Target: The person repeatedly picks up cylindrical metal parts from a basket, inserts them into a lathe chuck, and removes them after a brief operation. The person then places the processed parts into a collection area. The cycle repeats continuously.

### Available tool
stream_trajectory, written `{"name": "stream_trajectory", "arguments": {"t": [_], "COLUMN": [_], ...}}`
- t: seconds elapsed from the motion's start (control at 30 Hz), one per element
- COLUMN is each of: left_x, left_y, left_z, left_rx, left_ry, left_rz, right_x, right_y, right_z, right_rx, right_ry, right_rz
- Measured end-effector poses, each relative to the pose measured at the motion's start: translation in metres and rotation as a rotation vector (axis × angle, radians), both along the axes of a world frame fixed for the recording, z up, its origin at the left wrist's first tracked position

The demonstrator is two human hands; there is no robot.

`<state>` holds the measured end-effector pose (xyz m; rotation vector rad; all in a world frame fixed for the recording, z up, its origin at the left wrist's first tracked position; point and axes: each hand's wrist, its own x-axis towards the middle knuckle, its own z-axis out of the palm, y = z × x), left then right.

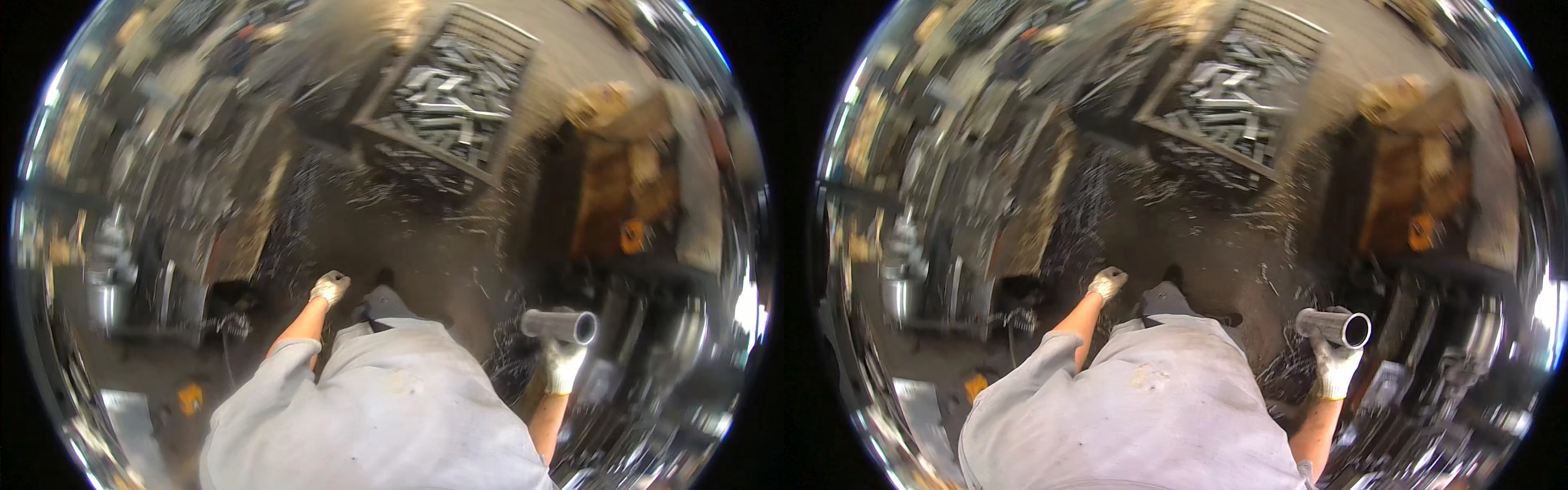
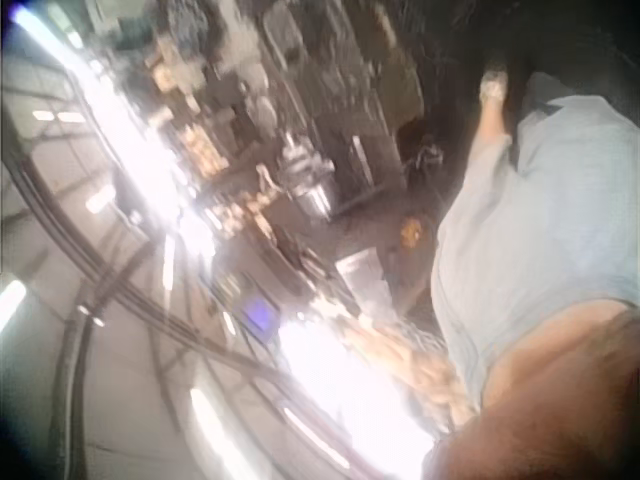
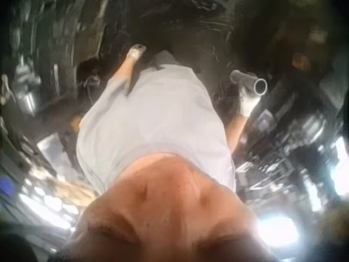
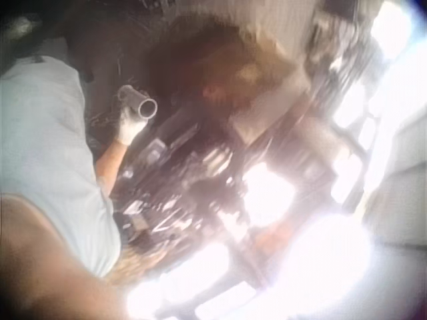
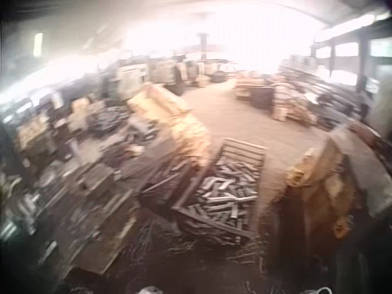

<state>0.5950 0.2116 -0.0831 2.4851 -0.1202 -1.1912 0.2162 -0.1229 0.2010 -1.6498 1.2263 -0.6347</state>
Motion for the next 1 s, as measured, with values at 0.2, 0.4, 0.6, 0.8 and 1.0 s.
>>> {"name": "stream_trajectory", "arguments": {"t": [0.2,0.4,0.6,0.8,1.0], "left_x": [-0.054,-0.164,-0.179,-0.144,-0.128], "left_y": [0.194,0.303,0.321,0.343,0.363], "left_z": [-0.058,-0.03,0.054,0.112,0.114], "left_rx": [0.073,-0.294,0.542,0.529,0.656], "left_ry": [0.014,0.048,-0.87,-1.332,-1.244], "left_rz": [0.738,1.978,2.284,1.908,1.879], "right_x": [0.196,0.344,0.464,0.571,0.667], "right_y": [0.01,0.054,0.133,0.197,0.242], "right_z": [0.011,-0.002,0.022,0.029,0.004], "right_rx": [-0.06,0.047,-0.068,-0.058,-0.212], "right_ry": [0.0,-0.067,-0.116,-0.321,-0.115], "right_rz": [0.593,1.102,1.473,1.754,1.871]}}
